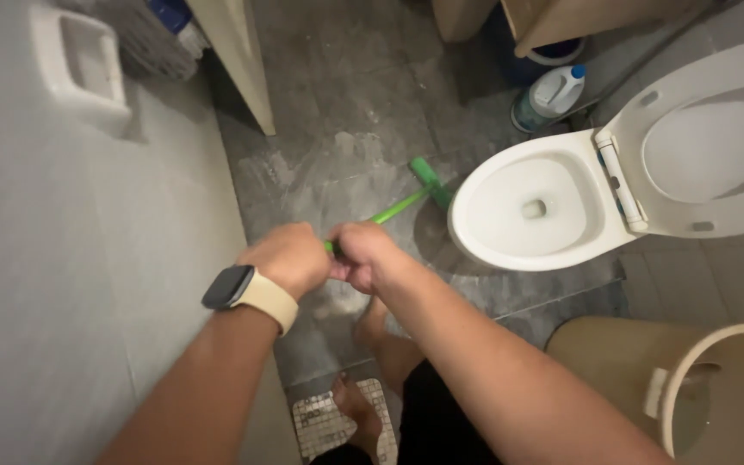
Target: Scrubbing a bathroom floor using a brush and spray cleaning solution.
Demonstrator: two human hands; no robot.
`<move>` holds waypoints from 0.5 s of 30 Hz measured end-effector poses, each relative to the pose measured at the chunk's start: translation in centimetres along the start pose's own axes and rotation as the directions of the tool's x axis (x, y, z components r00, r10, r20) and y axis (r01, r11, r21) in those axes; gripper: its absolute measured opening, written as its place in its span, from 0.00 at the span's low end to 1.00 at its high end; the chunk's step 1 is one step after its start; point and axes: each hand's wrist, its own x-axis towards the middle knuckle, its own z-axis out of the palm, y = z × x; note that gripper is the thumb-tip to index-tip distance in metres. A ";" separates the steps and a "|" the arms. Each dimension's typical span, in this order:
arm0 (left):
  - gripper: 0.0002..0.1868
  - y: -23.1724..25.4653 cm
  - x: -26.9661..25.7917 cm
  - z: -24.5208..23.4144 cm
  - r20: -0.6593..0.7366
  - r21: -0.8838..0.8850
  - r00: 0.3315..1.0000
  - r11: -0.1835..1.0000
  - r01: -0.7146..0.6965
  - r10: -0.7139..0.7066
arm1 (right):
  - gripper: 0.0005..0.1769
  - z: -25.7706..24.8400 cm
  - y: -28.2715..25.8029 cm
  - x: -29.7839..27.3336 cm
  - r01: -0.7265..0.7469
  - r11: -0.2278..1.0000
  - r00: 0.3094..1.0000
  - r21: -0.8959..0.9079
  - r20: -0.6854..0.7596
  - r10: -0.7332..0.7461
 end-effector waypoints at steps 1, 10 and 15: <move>0.30 0.4 1.3 0.3 0.004 0.006 1.000 1.000 -0.003 0.003 | 0.04 -0.3 -0.7 -0.2 -0.001 1.000 1.000 0.007 -0.003 0.001; 0.17 10.7 13.6 -0.4 -0.052 -0.103 0.988 0.984 -0.147 0.143 | 0.07 -8.5 -13.1 5.5 0.018 0.996 0.987 0.089 -0.159 -0.004; 0.18 15.4 16.6 -0.7 0.053 -0.217 0.983 0.963 -0.159 0.175 | 0.12 -15.1 -15.7 12.1 -0.121 0.991 0.972 -0.056 -0.207 0.107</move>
